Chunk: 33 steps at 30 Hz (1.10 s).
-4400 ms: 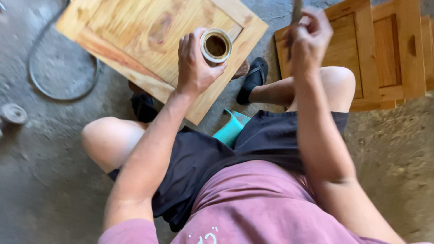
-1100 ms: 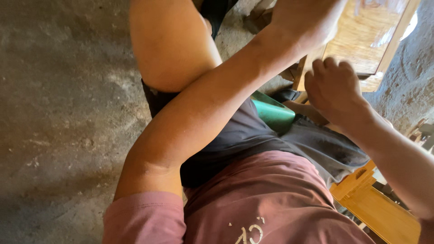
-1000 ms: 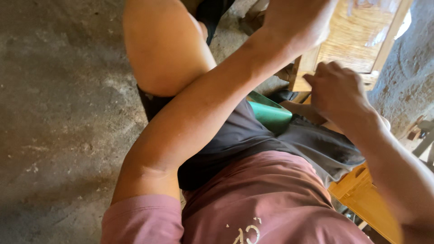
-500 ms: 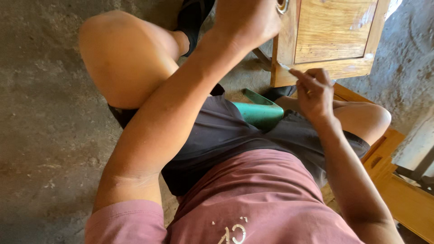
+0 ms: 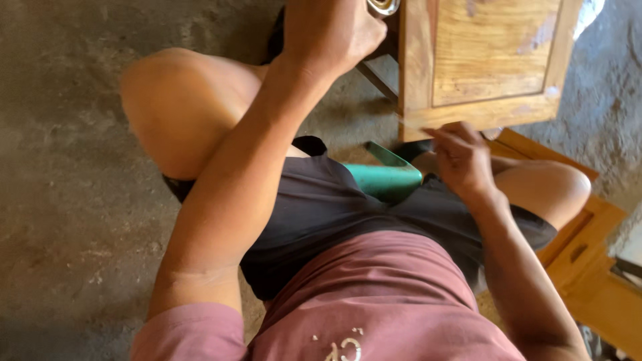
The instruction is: The person applies a dark wood stain to a rectangular wooden panel using a small brush. They repeatedly dip the brush into a metal can and spread the stain across the panel's surface and edges, occasionally lifting and rotating the panel to reach different areas.
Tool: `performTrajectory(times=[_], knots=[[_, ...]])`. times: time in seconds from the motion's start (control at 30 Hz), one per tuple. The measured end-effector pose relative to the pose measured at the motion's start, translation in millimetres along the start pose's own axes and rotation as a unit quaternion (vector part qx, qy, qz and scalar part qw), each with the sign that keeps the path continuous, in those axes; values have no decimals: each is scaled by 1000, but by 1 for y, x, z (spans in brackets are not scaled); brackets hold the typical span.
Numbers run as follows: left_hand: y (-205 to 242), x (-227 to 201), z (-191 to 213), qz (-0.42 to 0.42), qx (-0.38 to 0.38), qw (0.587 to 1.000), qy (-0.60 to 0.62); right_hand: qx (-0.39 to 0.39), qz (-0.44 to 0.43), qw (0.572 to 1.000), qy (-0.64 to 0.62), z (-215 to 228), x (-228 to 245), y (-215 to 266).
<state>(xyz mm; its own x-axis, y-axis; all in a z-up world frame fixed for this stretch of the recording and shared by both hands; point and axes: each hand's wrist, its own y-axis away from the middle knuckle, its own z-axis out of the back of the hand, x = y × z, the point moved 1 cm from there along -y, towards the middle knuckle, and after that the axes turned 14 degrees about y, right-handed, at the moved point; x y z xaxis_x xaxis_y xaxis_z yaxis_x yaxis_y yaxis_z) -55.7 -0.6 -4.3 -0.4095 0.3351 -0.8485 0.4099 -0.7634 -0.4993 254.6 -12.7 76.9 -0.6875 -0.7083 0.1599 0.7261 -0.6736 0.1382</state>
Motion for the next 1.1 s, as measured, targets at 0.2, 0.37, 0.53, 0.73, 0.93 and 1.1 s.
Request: performTrajectory(times=[0.2, 0.37, 0.53, 0.73, 0.93, 1.1], knots=[[-10, -13, -2, 27, 12, 1000, -2, -106, 59, 981, 152, 74, 14, -48], [7, -32, -33, 14, 68, 993, -100, -115, 103, 916, 371, 123, 38, -83], [17, -37, -68, 31, 155, 986, -46, -111, 163, 838, 509, 102, 49, -106], [15, -50, -75, 22, 163, 986, 1, -125, 108, 904, 396, 87, 15, -97], [-8, -48, -59, 69, 66, 994, -57, -125, 32, 933, 337, 110, -52, -103], [-38, -20, -17, 100, -143, 983, -61, -55, 69, 930, 356, 108, -68, -196]])
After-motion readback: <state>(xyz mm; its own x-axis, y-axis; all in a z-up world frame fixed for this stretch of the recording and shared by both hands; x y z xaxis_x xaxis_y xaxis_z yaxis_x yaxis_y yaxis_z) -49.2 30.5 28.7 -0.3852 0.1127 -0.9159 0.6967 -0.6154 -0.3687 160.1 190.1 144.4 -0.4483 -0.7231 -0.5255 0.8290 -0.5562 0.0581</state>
